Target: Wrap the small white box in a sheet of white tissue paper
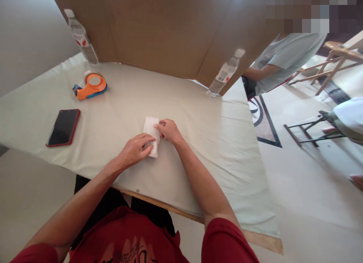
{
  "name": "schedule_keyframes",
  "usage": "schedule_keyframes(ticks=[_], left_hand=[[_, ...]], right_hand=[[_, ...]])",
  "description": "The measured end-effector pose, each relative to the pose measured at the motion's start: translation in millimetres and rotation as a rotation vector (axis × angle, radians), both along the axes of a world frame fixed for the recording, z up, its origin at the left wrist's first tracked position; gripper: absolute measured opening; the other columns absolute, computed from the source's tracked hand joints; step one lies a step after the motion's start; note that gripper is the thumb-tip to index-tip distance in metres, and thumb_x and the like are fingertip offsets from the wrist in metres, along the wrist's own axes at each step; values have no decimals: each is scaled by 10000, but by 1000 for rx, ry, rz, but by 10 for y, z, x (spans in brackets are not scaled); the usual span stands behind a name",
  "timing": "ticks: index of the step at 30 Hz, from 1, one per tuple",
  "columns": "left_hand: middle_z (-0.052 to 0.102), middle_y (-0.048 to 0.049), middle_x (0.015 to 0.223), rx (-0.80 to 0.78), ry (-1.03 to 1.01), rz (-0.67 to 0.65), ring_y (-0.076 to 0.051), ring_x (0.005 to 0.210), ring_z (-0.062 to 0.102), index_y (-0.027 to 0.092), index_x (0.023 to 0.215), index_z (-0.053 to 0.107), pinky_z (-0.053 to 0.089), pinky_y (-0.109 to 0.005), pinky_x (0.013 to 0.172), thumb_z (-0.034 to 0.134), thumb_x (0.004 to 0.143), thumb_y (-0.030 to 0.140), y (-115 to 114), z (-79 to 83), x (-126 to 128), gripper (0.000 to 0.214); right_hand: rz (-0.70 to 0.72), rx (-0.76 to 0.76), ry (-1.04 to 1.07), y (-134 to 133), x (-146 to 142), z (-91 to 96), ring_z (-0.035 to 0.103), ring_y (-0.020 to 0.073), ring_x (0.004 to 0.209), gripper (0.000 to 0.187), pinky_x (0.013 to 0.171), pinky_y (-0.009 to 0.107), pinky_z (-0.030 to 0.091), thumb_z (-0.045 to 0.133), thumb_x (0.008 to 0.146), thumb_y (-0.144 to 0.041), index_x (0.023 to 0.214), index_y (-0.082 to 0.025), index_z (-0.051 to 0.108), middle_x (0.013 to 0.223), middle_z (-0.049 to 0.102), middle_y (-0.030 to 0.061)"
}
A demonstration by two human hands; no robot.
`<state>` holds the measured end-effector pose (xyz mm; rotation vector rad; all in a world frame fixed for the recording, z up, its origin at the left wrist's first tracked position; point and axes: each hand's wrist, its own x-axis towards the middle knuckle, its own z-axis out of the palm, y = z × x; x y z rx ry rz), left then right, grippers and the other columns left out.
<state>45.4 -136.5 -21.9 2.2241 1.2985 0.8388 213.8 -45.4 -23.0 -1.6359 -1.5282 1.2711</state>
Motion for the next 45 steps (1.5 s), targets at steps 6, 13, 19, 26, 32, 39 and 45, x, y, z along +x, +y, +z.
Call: schedule_keyframes(ticks=[6, 13, 19, 26, 32, 39, 45], left_hand=[[716, -87, 1085, -63, -49, 23, -211, 946, 673, 176, 1101, 693, 546, -339, 864, 533, 867, 144, -20, 23, 8, 285], [709, -63, 991, -152, -116, 91, -173, 803, 631, 166, 1107, 696, 523, -311, 801, 560, 853, 168, -47, 22, 5, 288], [679, -53, 992, -136, -183, 112, -141, 729, 575, 166, 1113, 684, 501, -287, 738, 567, 870, 193, -79, -59, 3, 271], [602, -74, 1098, -94, -186, 319, -146, 768, 568, 181, 1116, 616, 523, -320, 787, 655, 826, 248, -153, -80, 43, 300], [554, -119, 1227, -88, -209, 366, -220, 1019, 591, 188, 1353, 481, 520, -380, 900, 677, 816, 257, -165, -99, 61, 576], [588, -106, 1253, -33, -121, 291, -276, 1253, 510, 212, 1029, 625, 402, -450, 1086, 697, 819, 211, -133, -126, 18, 221], [656, -98, 1194, -88, -123, 211, -253, 1176, 588, 204, 899, 579, 435, -432, 1051, 667, 786, 141, -117, -117, -62, 157]], right_hand=[[93, -39, 131, 112, -101, 16, 335, 59, 432, 153, 419, 211, 242, 713, 662, -240, 648, -172, 576, 458, 410, -91], [86, 113, 374, -2, -68, -31, 499, 121, 635, 223, 592, 253, 397, 704, 647, -372, 730, -167, 674, 668, 595, -24], [123, 182, 454, -178, -69, 33, 462, 122, 667, 213, 633, 262, 382, 689, 686, -391, 731, -196, 614, 689, 549, -35], [154, 300, 397, -437, -53, 167, 455, 118, 672, 143, 660, 260, 385, 636, 778, -334, 755, -195, 612, 694, 527, -35], [204, 362, 213, -760, -6, 250, 596, 160, 789, 149, 782, 289, 467, 590, 851, -309, 868, -199, 689, 819, 662, 6], [214, 588, 154, -1080, -3, 38, 669, 204, 1120, 156, 1047, 377, 480, 565, 930, -266, 943, -255, 719, 1142, 739, 48], [297, 784, 55, -1145, 61, -89, 658, 208, 1196, 203, 1077, 397, 495, 559, 948, -217, 1076, -252, 713, 1206, 733, 84]])
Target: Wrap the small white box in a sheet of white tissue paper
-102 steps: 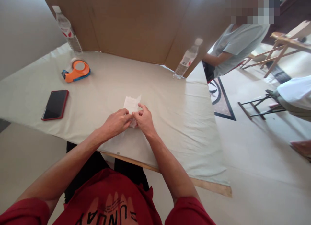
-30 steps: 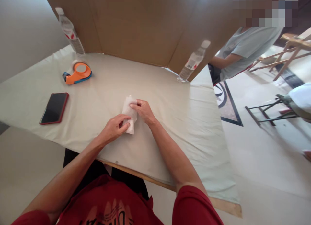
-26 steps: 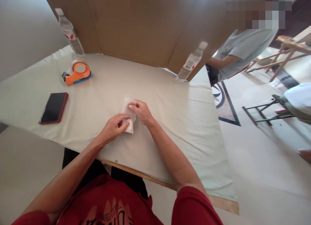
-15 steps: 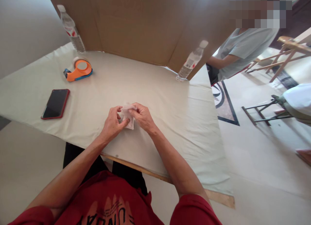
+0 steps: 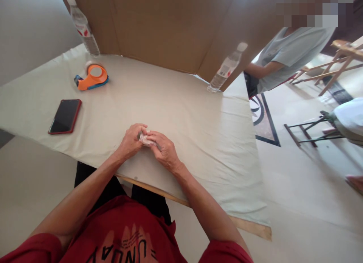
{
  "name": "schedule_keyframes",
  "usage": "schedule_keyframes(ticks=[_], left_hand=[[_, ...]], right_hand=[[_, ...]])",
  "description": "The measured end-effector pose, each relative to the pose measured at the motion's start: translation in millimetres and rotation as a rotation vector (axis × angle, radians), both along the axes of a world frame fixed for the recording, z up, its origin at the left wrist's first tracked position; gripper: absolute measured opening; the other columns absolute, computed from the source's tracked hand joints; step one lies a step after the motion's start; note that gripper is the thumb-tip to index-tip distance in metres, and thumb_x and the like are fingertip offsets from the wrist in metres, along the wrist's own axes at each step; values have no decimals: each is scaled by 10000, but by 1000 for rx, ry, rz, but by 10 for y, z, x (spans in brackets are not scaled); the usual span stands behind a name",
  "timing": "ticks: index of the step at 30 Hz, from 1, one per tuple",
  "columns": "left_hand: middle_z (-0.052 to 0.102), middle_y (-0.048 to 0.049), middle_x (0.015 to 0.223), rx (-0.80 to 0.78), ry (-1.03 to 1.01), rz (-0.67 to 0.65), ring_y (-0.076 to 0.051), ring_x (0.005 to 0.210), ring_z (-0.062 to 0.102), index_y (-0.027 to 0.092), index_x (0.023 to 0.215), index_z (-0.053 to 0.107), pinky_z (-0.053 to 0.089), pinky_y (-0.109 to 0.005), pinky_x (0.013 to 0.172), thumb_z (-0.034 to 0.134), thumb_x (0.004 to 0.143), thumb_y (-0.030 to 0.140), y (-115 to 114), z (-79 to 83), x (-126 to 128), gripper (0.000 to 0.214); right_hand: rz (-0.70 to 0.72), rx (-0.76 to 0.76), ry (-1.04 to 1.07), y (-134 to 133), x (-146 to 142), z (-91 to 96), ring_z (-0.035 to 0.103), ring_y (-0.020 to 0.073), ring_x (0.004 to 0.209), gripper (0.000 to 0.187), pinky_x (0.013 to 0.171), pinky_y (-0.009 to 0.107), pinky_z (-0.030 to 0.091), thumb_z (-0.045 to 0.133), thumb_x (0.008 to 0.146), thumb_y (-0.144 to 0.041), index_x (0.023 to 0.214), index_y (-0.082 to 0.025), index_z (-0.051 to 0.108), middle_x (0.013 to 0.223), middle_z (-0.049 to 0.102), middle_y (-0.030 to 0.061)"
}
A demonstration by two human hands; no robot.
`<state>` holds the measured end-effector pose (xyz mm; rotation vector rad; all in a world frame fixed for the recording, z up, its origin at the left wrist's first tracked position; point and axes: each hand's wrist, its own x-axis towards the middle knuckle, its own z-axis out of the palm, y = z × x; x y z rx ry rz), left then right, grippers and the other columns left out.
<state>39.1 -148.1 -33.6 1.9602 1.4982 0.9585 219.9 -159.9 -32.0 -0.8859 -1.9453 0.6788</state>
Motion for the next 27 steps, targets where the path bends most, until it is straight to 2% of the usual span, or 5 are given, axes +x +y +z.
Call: schedule_keyframes(ticks=[6, 9, 12, 21, 27], left_hand=[[560, -166, 1419, 8, 30, -263, -285, 1355, 507, 184, 1188, 574, 409, -466, 1134, 667, 761, 190, -74, 33, -252, 438], [552, -174, 1435, 34, 40, -233, -285, 1358, 509, 176, 1234, 554, 428, -465, 1123, 621, 762, 162, -87, -9, -252, 477], [658, -132, 1279, 38, -29, -186, -233, 1143, 642, 172, 1210, 578, 527, -374, 977, 589, 748, 147, -31, -33, -172, 462], [623, 7, 652, -367, -169, 90, -122, 514, 548, 163, 796, 617, 441, -242, 513, 595, 784, 371, 515, 184, -38, 209], [560, 20, 625, -384, -284, 125, -118, 547, 509, 167, 734, 597, 389, -229, 496, 599, 770, 400, 721, 118, 11, 237]], right_hand=[[96, 71, -111, 30, 74, -99, 587, 230, 1312, 307, 1119, 457, 481, 614, 907, -220, 1209, -249, 657, 1325, 676, 111], [91, 92, -143, 40, 79, -158, 541, 224, 1363, 320, 1142, 474, 460, 538, 938, -196, 1235, -255, 643, 1367, 650, 111], [74, 81, -134, 106, 86, -137, 543, 220, 1358, 325, 1157, 467, 436, 498, 946, -176, 1220, -258, 654, 1366, 651, 103], [19, -444, 101, 821, -12, -7, 667, 199, 938, 353, 890, 342, 521, 558, 878, -422, 1103, -167, 652, 1012, 720, 67], [79, -607, 280, 852, -84, -101, 649, 193, 958, 680, 847, 299, 526, 794, 675, -559, 1204, -192, 574, 1091, 681, 65]])
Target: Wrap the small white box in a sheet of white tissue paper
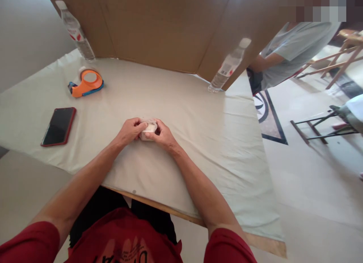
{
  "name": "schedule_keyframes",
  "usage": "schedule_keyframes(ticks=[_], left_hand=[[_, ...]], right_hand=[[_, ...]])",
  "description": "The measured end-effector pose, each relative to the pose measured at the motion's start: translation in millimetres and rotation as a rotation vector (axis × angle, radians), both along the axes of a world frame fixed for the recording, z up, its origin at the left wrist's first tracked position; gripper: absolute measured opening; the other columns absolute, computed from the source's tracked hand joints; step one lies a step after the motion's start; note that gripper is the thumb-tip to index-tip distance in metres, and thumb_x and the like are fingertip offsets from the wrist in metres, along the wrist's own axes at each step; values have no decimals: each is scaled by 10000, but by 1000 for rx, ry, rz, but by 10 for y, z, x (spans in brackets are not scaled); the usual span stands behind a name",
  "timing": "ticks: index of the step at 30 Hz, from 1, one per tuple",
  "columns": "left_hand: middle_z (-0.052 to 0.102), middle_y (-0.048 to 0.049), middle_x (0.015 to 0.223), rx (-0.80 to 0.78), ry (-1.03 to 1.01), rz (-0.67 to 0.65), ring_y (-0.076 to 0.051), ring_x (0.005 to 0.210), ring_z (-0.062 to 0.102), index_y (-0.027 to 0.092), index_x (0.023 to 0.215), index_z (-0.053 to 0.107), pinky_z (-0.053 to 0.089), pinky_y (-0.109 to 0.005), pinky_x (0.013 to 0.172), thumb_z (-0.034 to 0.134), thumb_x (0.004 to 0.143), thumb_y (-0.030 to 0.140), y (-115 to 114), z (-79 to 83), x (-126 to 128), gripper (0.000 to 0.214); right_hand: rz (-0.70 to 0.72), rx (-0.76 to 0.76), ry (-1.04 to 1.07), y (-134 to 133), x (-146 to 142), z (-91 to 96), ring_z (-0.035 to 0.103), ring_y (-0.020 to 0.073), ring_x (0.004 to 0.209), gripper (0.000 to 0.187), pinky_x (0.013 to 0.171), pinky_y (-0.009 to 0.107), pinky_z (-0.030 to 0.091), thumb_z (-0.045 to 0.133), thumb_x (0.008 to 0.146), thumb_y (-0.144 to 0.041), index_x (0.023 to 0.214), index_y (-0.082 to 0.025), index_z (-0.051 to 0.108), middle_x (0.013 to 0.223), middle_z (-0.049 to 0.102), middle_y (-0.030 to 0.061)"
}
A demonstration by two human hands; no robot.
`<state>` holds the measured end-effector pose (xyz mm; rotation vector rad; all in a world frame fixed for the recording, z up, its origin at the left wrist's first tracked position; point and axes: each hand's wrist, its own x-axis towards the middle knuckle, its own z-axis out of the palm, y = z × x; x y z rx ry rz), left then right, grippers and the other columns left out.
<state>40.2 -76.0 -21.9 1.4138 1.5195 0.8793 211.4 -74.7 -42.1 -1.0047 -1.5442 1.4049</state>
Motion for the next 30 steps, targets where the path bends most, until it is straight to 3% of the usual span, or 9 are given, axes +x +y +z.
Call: schedule_keyframes(ticks=[5, 9, 14, 24, 30], left_hand=[[606, -1, 696, 42, -72, -128, -137, 664, 548, 144, 815, 663, 426, -245, 606, 589, 796, 559, 6, 2, -74, 421], [714, -54, 938, -7, -128, -234, -181, 817, 645, 140, 1026, 682, 496, -279, 731, 710, 715, 489, -10, 52, -157, 468], [729, -98, 1064, -115, -268, -239, -216, 939, 688, 134, 1161, 624, 534, -315, 810, 717, 697, 355, -53, 72, -161, 522], [677, -17, 826, -177, -301, -301, -185, 809, 647, 151, 951, 641, 497, -287, 729, 703, 693, 323, -70, 70, -172, 316], [674, -10, 820, -222, -417, -370, -169, 823, 645, 154, 963, 652, 480, -271, 762, 715, 732, 305, -106, 99, -137, 283]], right_hand=[[-102, -77, -14, -44, -23, 34, 664, 180, 812, 558, 777, 306, 532, 654, 807, -582, 1207, -199, 585, 904, 692, 32], [-172, -17, -102, -53, -40, 49, 644, 184, 841, 460, 788, 304, 502, 555, 879, -532, 1168, -180, 618, 880, 703, 36], [-203, 48, -238, -124, -75, 43, 614, 182, 795, 431, 753, 309, 489, 592, 853, -483, 1164, -185, 617, 922, 704, 49], [-201, -36, -102, -144, -80, -33, 631, 177, 742, 445, 725, 310, 521, 685, 774, -502, 1083, -196, 591, 804, 680, 18], [-233, 68, -152, -176, -51, -35, 630, 177, 769, 399, 717, 304, 517, 700, 774, -475, 1041, -184, 646, 855, 700, 42]])
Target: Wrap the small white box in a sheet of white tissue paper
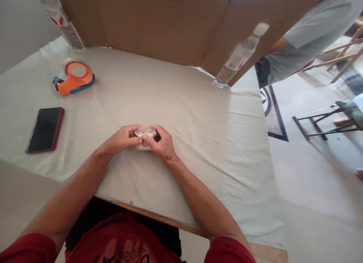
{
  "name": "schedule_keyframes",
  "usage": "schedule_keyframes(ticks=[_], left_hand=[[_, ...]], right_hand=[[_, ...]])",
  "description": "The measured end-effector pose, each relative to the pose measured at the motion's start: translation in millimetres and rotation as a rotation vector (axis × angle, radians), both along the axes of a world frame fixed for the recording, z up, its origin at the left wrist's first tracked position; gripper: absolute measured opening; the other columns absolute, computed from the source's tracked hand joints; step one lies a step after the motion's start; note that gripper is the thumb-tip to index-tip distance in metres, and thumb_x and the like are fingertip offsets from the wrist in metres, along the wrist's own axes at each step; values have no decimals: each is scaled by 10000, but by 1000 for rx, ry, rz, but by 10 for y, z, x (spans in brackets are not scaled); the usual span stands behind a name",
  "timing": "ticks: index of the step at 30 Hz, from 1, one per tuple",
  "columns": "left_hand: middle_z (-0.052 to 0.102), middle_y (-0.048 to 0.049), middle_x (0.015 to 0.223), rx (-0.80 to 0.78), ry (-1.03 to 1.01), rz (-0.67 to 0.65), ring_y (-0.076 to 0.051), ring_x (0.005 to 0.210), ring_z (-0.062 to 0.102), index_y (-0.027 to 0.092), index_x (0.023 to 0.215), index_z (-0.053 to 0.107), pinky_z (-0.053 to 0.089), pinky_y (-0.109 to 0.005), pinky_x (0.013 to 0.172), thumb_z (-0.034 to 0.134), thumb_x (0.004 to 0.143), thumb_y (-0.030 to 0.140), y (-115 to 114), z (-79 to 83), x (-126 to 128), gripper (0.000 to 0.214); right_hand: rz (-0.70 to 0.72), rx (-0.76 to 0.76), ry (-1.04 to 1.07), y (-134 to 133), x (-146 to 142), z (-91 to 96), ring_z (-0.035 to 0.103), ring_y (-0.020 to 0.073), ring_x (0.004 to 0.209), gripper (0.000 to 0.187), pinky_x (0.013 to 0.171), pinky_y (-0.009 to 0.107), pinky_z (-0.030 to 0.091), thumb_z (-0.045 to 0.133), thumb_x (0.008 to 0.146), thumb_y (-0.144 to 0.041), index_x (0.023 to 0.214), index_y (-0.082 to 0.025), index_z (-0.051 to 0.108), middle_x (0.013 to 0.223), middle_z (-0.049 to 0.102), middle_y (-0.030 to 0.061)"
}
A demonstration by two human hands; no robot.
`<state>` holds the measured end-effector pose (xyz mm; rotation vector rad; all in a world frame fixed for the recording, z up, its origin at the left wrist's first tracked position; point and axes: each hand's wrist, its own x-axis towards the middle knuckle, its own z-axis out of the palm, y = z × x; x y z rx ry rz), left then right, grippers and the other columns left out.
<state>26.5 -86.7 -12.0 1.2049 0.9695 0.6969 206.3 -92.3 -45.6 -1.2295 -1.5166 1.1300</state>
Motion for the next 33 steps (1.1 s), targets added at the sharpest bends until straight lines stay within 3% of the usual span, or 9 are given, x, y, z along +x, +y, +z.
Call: schedule_keyframes(ticks=[10, 14, 18, 27, 33], left_hand=[[699, 0, 767, -104, -32, 33, -161, 771, 651, 141, 972, 677, 482, -273, 757, 765, 647, 238, 8, 23, -4, 351], [709, -7, 762, -154, -8, 41, -161, 750, 655, 137, 951, 691, 483, -274, 734, 771, 613, 227, 12, 31, -1, 359], [724, -18, 837, -195, -4, 62, -163, 768, 663, 135, 982, 705, 500, -281, 739, 785, 569, 209, 14, 29, 11, 428], [702, -16, 849, -67, 73, -48, -167, 769, 655, 148, 1097, 703, 499, -281, 716, 770, 678, 303, -17, -27, 8, 452], [698, -11, 833, -47, 120, -37, -163, 751, 643, 152, 1121, 715, 489, -270, 694, 740, 675, 290, -33, -18, 33, 468]], right_hand=[[-14, 128, -67, -28, 33, 23, 634, 191, 830, 325, 758, 321, 510, 678, 810, -468, 989, -197, 676, 934, 703, 57], [-15, 95, -56, -27, 56, -7, 599, 178, 762, 340, 725, 314, 494, 697, 802, -490, 965, -192, 682, 841, 682, 37], [10, 23, 66, 7, 80, -27, 583, 156, 716, 382, 687, 293, 478, 592, 882, -564, 947, -199, 683, 801, 658, 17], [1, -25, 114, 44, 42, 6, 584, 149, 741, 196, 735, 293, 475, 677, 829, -401, 831, -206, 694, 813, 665, 10], [-24, -20, 119, 33, 35, 35, 555, 144, 732, 199, 743, 293, 461, 666, 829, -382, 737, -205, 654, 774, 619, 1]])
